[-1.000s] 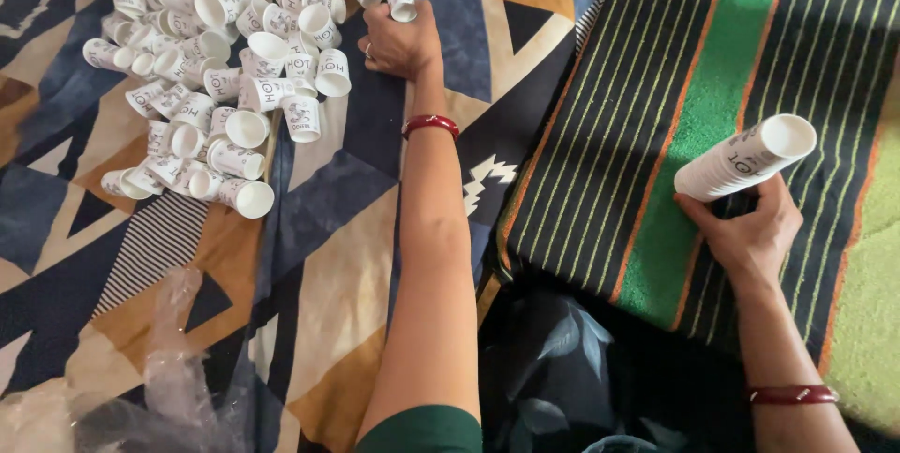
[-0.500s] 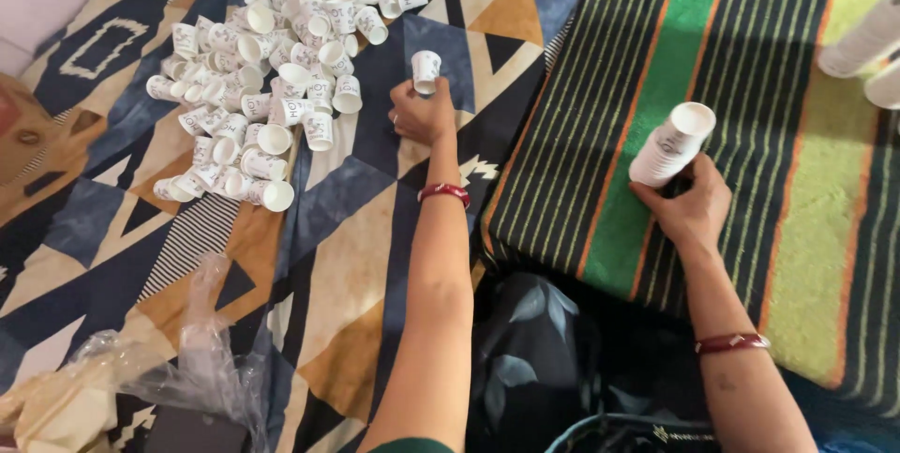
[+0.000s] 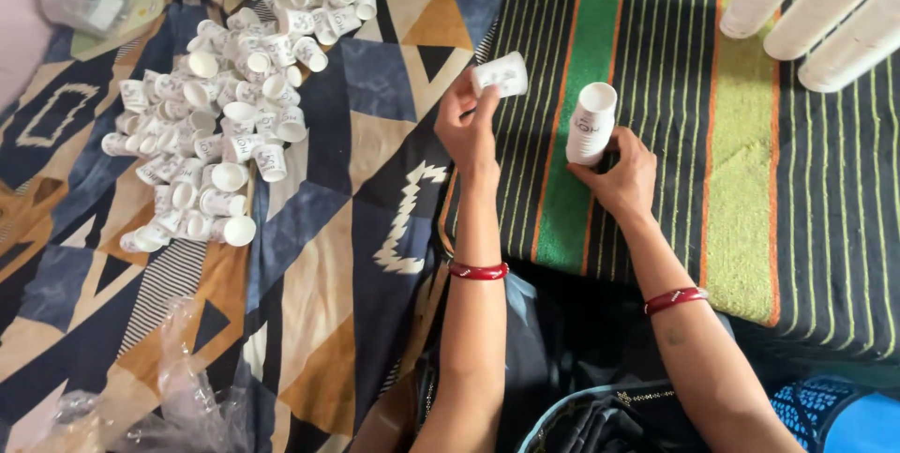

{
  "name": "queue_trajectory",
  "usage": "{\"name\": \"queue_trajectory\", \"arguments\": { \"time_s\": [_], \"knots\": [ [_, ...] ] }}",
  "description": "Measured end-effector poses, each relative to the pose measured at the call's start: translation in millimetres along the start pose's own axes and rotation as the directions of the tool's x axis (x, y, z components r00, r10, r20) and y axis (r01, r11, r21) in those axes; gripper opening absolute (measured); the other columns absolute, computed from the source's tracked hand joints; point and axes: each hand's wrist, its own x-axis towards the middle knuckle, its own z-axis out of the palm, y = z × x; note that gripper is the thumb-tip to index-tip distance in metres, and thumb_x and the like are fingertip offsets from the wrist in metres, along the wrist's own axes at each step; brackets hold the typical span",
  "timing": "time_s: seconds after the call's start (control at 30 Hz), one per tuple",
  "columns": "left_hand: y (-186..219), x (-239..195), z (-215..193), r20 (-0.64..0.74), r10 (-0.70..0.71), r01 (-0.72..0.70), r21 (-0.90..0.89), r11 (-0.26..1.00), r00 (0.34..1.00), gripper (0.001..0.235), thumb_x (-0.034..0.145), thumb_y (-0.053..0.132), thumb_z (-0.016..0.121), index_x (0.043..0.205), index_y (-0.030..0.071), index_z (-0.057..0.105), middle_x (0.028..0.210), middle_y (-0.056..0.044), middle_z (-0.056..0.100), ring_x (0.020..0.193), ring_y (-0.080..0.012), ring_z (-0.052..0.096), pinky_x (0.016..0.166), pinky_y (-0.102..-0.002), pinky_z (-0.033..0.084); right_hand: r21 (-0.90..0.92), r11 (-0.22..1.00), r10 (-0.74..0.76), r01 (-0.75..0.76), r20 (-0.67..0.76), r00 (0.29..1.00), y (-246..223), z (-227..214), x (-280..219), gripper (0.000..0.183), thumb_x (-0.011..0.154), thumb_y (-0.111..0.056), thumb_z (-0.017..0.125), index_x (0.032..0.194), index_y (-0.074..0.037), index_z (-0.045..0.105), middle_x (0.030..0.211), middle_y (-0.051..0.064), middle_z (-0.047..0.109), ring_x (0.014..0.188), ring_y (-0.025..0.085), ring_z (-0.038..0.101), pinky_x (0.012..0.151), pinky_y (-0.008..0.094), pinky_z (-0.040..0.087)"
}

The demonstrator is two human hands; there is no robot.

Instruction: The person organizes paper cups on a patterned surface, stacks them into rows, and then inserts a stack of cups into a clear plastic sleeve by hand.

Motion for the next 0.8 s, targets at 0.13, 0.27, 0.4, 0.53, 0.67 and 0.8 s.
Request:
{"name": "queue_trajectory", "arguments": {
  "time_s": [0.13, 0.27, 0.4, 0.53, 0.67, 0.8],
  "knots": [
    [28, -21, 24, 0.123, 0.008, -0.026, 0.146, 0.989, 0.992, 0.046, 0.085, 0.015, 0.08, 0.129, 0.004, 0.07, 0.117, -0.007, 0.075, 0.109, -0.0165, 0.069, 0.098, -0.036, 0.05, 0.0, 1.0, -0.011, 0.011, -0.009, 1.0, -2, -2, 0, 0.056, 0.064, -0.021, 0.098, 0.106, -0.001, 0.066, 0.1, 0.015, 0.074, 0.094, 0.03, 0.073, 0.084, 0.041, 0.058],
    [31, -30, 36, 0.285, 0.161, -0.244, 0.287, 0.926, 0.945, 0.049, 0.083, 0.016, 0.081, 0.131, 0.011, 0.071, 0.117, -0.005, 0.074, 0.109, -0.0162, 0.069, 0.1, -0.037, 0.049, 0.014, 1.0, -0.015, 0.015, -0.005, 1.0, -2, -4, -1, 0.056, 0.064, -0.021, 0.098, 0.106, -0.002, 0.066, 0.098, 0.014, 0.074, 0.091, 0.03, 0.074, 0.082, 0.041, 0.057],
    [36, -32, 40, 0.427, 0.323, -0.479, 0.332, 0.813, 0.844, 0.051, 0.082, 0.018, 0.081, 0.132, 0.016, 0.07, 0.113, -0.003, 0.072, 0.108, -0.0177, 0.067, 0.103, -0.037, 0.052, 0.019, 0.999, -0.041, 0.041, -0.005, 0.999, 0, 0, -1, 0.056, 0.064, -0.021, 0.098, 0.105, -0.001, 0.066, 0.096, 0.014, 0.074, 0.089, 0.031, 0.073, 0.08, 0.041, 0.057],
    [38, -35, 43, 0.475, 0.36, -0.55, 0.359, 0.754, 0.803, 0.054, 0.079, 0.018, 0.082, 0.132, 0.018, 0.071, 0.11, -0.005, 0.071, 0.107, -0.0206, 0.065, 0.103, -0.038, 0.051, 0.039, 0.998, -0.043, 0.044, -0.005, 0.999, -1, -3, -1, 0.055, 0.065, -0.021, 0.097, 0.106, -0.001, 0.066, 0.096, 0.014, 0.074, 0.089, 0.03, 0.073, 0.081, 0.041, 0.057],
    [40, -35, 46, 0.516, 0.387, -0.611, 0.386, 0.691, 0.764, 0.056, 0.078, 0.021, 0.082, 0.133, 0.02, 0.07, 0.107, -0.004, 0.069, 0.106, -0.0229, 0.062, 0.1, -0.039, 0.051, 0.047, 0.997, -0.065, 0.066, -0.021, 0.998, -5, -3, 1, 0.053, 0.067, -0.021, 0.097, 0.106, -0.001, 0.067, 0.097, 0.014, 0.074, 0.09, 0.03, 0.074, 0.082, 0.041, 0.057],
    [40, -37, 51, 0.55, 0.396, -0.651, 0.409, 0.639, 0.735, 0.055, 0.079, 0.024, 0.082, 0.133, 0.021, 0.07, 0.106, -0.004, 0.067, 0.104, -0.0234, 0.062, 0.096, -0.039, 0.051, 0.03, 0.998, -0.047, 0.048, -0.016, 0.999, -8, -5, 1, 0.053, 0.068, -0.023, 0.097, 0.106, 0.0, 0.067, 0.097, 0.015, 0.074, 0.088, 0.03, 0.073, 0.08, 0.042, 0.057]
  ]
}}
